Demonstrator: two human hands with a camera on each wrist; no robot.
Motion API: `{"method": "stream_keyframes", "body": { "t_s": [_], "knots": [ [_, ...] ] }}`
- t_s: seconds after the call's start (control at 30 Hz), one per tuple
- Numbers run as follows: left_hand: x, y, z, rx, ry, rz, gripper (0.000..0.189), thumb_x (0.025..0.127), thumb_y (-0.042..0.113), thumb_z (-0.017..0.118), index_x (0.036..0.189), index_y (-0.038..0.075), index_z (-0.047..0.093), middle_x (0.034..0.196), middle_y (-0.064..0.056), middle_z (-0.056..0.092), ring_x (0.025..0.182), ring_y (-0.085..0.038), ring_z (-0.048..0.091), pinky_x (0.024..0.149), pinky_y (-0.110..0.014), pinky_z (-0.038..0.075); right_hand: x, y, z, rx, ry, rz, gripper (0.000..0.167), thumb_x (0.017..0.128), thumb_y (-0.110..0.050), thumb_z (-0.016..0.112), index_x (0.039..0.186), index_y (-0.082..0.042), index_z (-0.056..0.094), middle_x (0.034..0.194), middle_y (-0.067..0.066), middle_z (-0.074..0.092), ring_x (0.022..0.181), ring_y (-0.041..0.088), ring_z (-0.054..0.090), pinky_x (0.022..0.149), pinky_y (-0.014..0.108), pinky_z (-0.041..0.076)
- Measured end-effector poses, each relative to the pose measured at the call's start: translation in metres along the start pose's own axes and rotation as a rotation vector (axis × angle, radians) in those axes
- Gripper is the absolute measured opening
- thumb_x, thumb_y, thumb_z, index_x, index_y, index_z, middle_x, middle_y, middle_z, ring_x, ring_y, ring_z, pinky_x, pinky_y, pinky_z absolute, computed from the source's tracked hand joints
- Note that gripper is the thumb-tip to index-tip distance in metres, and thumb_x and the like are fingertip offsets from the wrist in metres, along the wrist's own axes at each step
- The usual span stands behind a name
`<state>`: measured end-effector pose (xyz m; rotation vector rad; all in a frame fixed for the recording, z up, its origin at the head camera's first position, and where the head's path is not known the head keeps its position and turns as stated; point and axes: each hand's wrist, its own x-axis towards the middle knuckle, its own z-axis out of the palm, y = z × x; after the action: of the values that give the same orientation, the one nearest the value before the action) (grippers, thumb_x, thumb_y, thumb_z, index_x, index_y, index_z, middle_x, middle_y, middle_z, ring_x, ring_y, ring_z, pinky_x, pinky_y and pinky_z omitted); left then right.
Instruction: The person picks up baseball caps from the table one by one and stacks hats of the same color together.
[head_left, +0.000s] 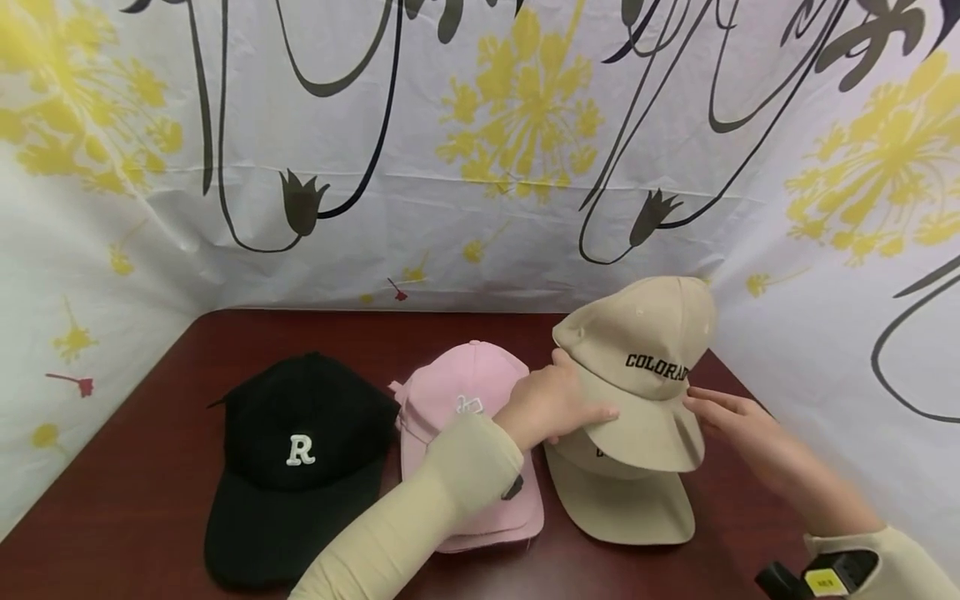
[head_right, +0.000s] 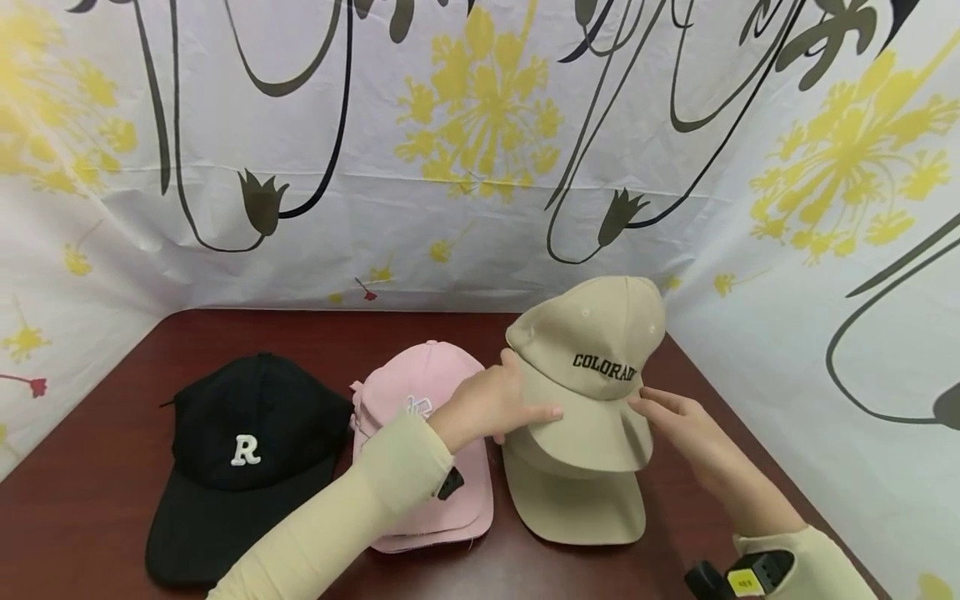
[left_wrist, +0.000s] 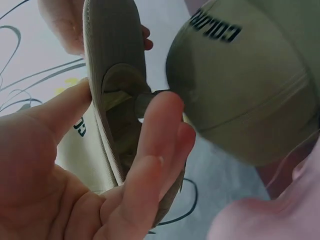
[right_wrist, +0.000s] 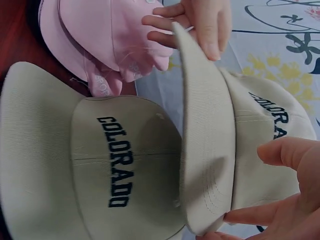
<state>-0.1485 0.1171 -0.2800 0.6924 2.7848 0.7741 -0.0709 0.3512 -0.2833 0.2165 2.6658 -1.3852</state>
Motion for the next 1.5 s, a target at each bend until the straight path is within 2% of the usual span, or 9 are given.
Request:
{"method": "stream_keyframes", "body": {
  "t_s": [0.2,0.4,0.5,0.67,0.73,0.87,1.0,1.3,1.5],
  "knots": [
    [-0.007,-0.003,0.02,0.018,0.008,-0.002,0.079,0.073,0.061,0.065,0.119,0.004,0.035,0.048,0.0,0.053,0.033,-0.012,0.05,0.049,-0.026,0.038,-0.008,0.01,0.003,-0.034,0.018,0.022,0.071,0.098,-0.04,0.038,0.142,0.008,0.013,0.144,0.032,0.014,0.128,0.048,0.016,0.094,0.065,0.017],
    [-0.005,-0.003,0.036,0.134,0.055,0.002,0.077,0.07,0.065,0.065,0.113,0.005,0.041,0.079,-0.004,0.06,0.066,-0.016,0.06,0.058,-0.029,0.043,-0.014,0.024,0.009,-0.065,0.065,-0.011,0.069,0.098,-0.037,0.04,0.142,0.009,0.015,0.142,0.035,0.015,0.129,0.05,0.012,0.093,0.066,0.017],
    [-0.003,-0.003,0.043,0.172,0.039,-0.014,0.082,0.069,0.066,0.064,0.116,0.004,0.042,0.088,-0.005,0.058,0.075,-0.018,0.06,0.064,-0.03,0.045,-0.015,0.029,0.013,-0.072,0.066,0.01,0.07,0.098,-0.038,0.04,0.141,0.01,0.014,0.14,0.037,0.016,0.128,0.051,0.013,0.094,0.065,0.019],
    [-0.003,-0.005,0.049,0.205,-0.006,-0.036,0.085,0.068,0.066,0.065,0.12,0.002,0.042,0.079,-0.003,0.059,0.072,-0.019,0.059,0.072,-0.031,0.043,-0.015,0.037,0.021,-0.089,0.026,0.063,0.074,0.097,-0.04,0.04,0.141,0.012,0.011,0.14,0.038,0.014,0.127,0.051,0.014,0.094,0.062,0.024],
    [-0.004,-0.005,0.05,0.209,-0.029,-0.04,0.087,0.07,0.064,0.065,0.125,0.0,0.04,0.074,-0.002,0.059,0.063,-0.017,0.06,0.074,-0.03,0.042,-0.015,0.04,0.024,-0.098,0.013,0.067,0.074,0.097,-0.039,0.04,0.141,0.013,0.01,0.14,0.037,0.013,0.128,0.051,0.015,0.095,0.06,0.027],
    [-0.006,-0.004,0.052,0.22,-0.061,-0.052,0.087,0.073,0.058,0.066,0.131,-0.001,0.04,0.088,-0.004,0.064,0.062,-0.015,0.06,0.071,-0.028,0.045,-0.015,0.044,0.03,-0.115,0.007,0.071,0.072,0.098,-0.037,0.041,0.14,0.014,0.011,0.14,0.038,0.014,0.127,0.05,0.017,0.094,0.057,0.031],
    [-0.008,-0.003,0.054,0.29,-0.062,-0.049,0.07,0.072,0.054,0.069,0.117,0.003,0.054,0.098,-0.004,0.063,0.08,-0.016,0.06,0.068,-0.029,0.046,-0.014,0.045,0.035,-0.136,0.01,0.083,0.073,0.097,-0.036,0.041,0.139,0.016,0.011,0.139,0.039,0.014,0.127,0.051,0.018,0.094,0.057,0.03],
    [-0.015,0.002,0.057,0.458,-0.154,-0.044,0.038,0.073,0.053,0.068,0.092,0.02,0.07,0.091,0.006,0.063,0.082,-0.012,0.059,0.07,-0.032,0.045,-0.017,0.045,0.042,-0.211,0.031,0.03,0.069,0.096,-0.034,0.044,0.136,0.017,0.02,0.134,0.039,0.027,0.122,0.05,0.032,0.089,0.054,0.037],
    [-0.02,0.0,0.061,0.542,-0.134,0.0,0.034,0.069,0.048,0.071,0.082,0.016,0.069,0.083,0.003,0.062,0.079,-0.014,0.058,0.067,-0.029,0.045,-0.013,0.048,0.045,-0.23,0.001,0.03,0.069,0.096,-0.033,0.045,0.133,0.021,0.023,0.127,0.04,0.037,0.118,0.048,0.038,0.087,0.052,0.04]
  ]
}}
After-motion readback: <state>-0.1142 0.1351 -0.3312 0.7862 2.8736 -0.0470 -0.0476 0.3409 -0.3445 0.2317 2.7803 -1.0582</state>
